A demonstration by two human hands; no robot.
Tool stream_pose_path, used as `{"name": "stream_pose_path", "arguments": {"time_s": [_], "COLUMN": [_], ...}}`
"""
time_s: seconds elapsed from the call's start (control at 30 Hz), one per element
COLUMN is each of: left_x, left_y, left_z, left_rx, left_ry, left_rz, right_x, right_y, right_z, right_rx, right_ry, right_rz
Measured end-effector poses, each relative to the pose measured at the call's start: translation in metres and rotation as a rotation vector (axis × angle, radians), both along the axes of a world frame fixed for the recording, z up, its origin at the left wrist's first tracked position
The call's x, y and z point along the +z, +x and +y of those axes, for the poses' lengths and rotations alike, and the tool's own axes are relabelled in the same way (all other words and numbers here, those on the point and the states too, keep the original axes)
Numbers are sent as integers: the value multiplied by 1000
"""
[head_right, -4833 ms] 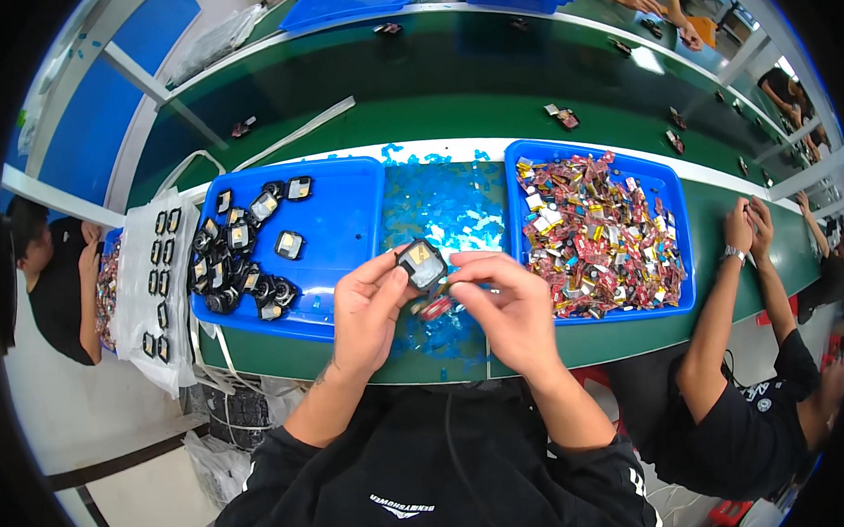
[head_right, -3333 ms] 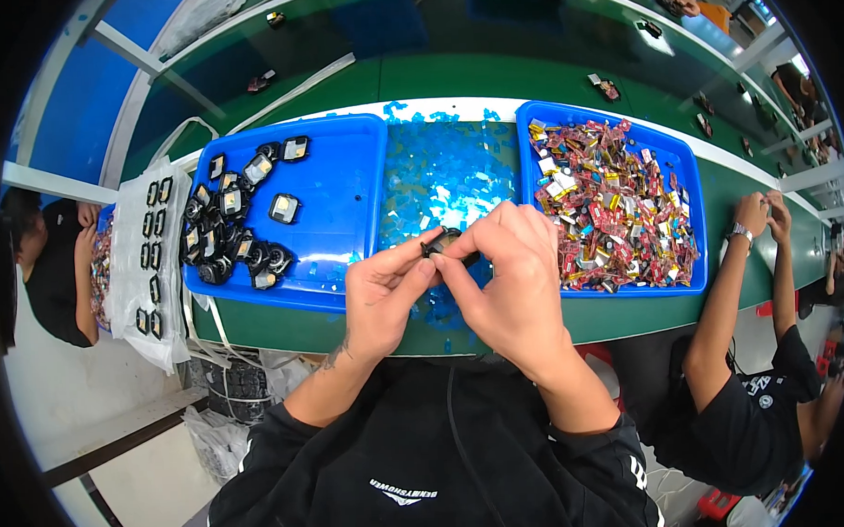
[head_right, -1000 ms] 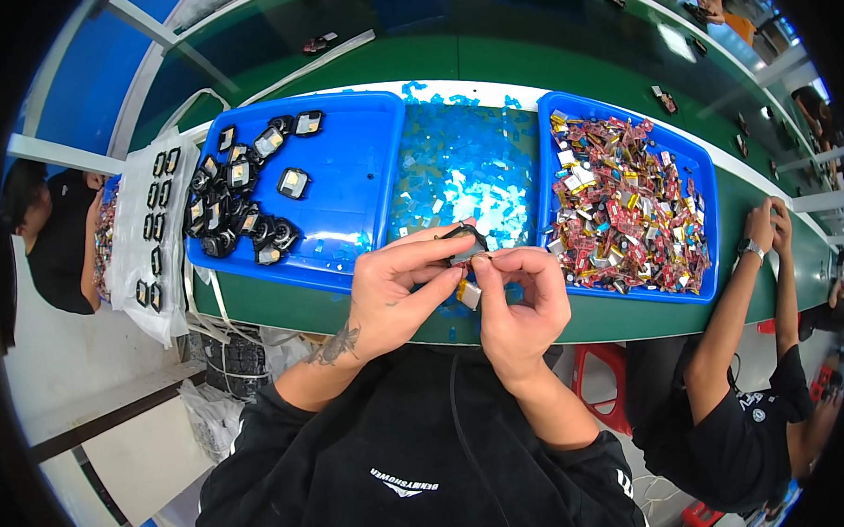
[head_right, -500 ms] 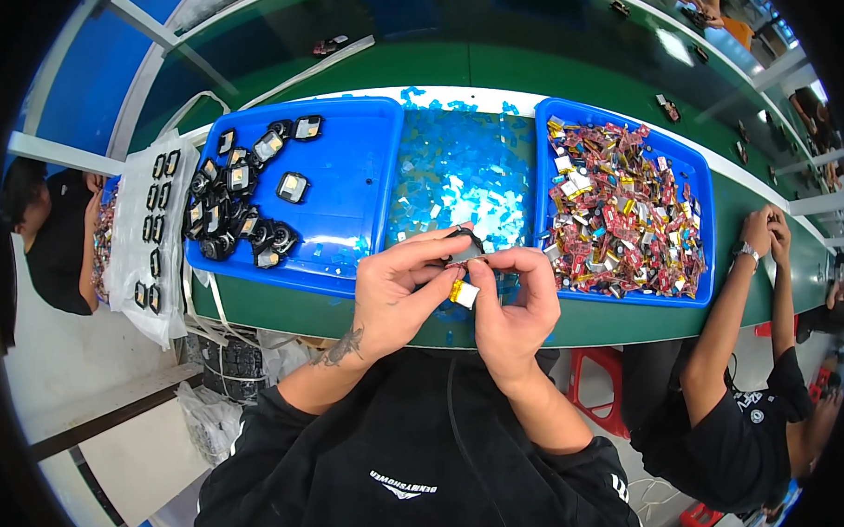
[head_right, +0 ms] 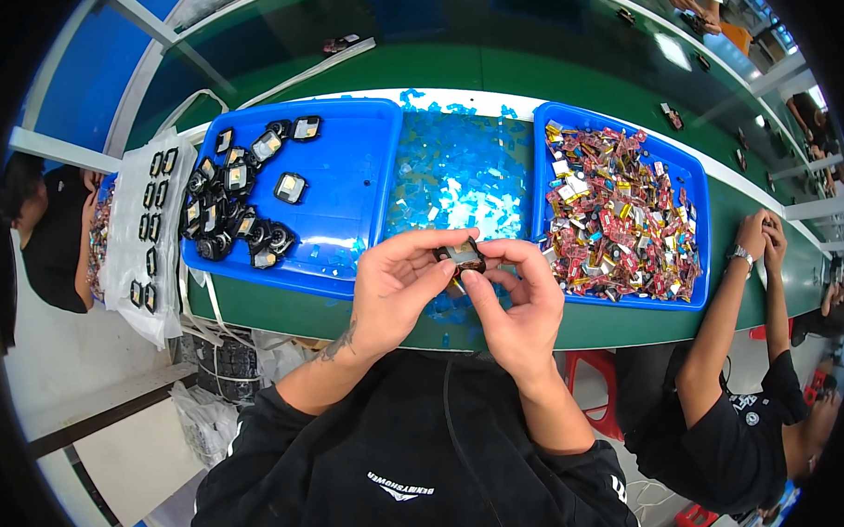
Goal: Assembling internal components into smartwatch housings on a factory assembly line.
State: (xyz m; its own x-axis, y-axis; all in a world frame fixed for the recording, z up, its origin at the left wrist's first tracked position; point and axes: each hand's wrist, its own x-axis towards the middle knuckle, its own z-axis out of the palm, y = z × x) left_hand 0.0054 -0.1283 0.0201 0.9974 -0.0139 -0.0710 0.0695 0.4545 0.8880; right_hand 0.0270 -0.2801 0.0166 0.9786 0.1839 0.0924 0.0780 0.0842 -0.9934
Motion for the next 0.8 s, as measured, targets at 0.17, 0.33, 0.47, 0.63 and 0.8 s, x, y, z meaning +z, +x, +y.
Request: {"name": "stream_pose_path", "arguments": {"time_s": [0.17,0.33,0.47,0.63,0.8], "left_x": [4,-4,-4,3,-4], "left_y": [1,0,-2,-2,-2], "left_z": [4,2,7,17,16], "left_rx": [-1,-17,0,-69,-20], "left_ry": [-76,55,216,169,188], "left_rz": [56,-35,-79,-24,-108], "right_x": [16,26,32,37,31], "right_y": [12,25,26,31,32], "right_z": [-2,-5,-8,-7,-7], "right_rx": [-47,65,174,280,271], "right_ry": [-385,-643,-645,-478,-500], "right_rz": [-405,-619,-471,-97,-83]}}
